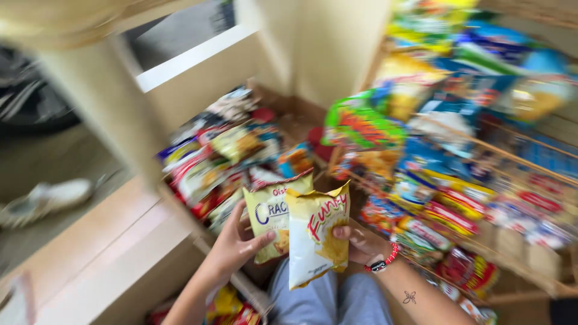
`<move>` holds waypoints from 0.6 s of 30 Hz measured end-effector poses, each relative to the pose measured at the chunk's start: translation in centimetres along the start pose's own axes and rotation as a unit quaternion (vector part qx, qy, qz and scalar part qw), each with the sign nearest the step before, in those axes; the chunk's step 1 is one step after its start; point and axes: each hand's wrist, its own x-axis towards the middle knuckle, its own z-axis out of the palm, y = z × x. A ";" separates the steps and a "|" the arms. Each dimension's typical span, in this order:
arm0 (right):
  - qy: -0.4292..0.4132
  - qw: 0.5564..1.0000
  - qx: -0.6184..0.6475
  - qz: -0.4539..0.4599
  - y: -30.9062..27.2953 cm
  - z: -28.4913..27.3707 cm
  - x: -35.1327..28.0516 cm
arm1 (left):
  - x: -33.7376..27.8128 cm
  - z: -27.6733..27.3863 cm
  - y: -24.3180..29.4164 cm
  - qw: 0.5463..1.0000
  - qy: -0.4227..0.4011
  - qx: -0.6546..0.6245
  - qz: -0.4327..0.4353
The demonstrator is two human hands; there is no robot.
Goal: Stocking snack bags from a box onto a metal shelving unit.
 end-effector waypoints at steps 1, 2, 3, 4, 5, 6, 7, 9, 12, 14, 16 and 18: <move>0.017 0.999 -0.028 -0.008 -1.6 -0.5 -1.9 | 1.5 1.8 0.1 1.000 -0.006 0.000 0.003; 0.036 0.998 -0.056 -0.016 -3.1 -0.8 -3.9 | 2.9 3.5 0.2 1.000 -0.013 -0.001 0.005; 0.051 0.997 -0.057 -0.033 -5.0 -1.2 -6.0 | 4.4 5.2 0.6 0.999 -0.035 0.003 0.006; 0.088 0.988 -0.114 -0.050 -6.7 -1.5 -8.1 | 5.8 6.9 1.1 0.999 -0.039 0.007 0.024; 0.122 0.976 -0.171 -0.065 -8.4 -1.7 -9.9 | 7.2 8.4 1.6 0.998 -0.039 0.011 0.044; 0.136 0.973 -0.172 -0.079 -10.7 -1.9 -12.2 | 8.5 10.0 2.3 0.997 -0.059 0.015 0.046; 0.179 0.950 -0.220 -0.130 -12.8 -2.0 -14.4 | 9.6 11.5 2.9 0.996 -0.068 0.017 0.058; 0.231 0.916 -0.268 -0.189 -16.9 -2.8 -18.8 | 11.4 14.6 4.5 0.993 -0.091 0.022 0.073; 0.336 0.877 -0.201 -0.279 -22.8 -4.2 -23.7 | 13.7 19.0 6.9 0.986 -0.142 -0.019 0.081; 0.382 0.845 -0.216 -0.307 -26.6 -4.3 -25.4 | 15.3 21.6 7.6 0.982 -0.158 -0.039 0.100; 0.408 0.826 -0.225 -0.318 -29.5 -6.5 -26.0 | 16.8 24.0 8.3 0.978 -0.175 -0.040 0.106; 0.430 0.809 -0.233 -0.325 -32.1 -8.9 -25.8 | 18.1 26.4 8.8 0.975 -0.186 -0.042 0.111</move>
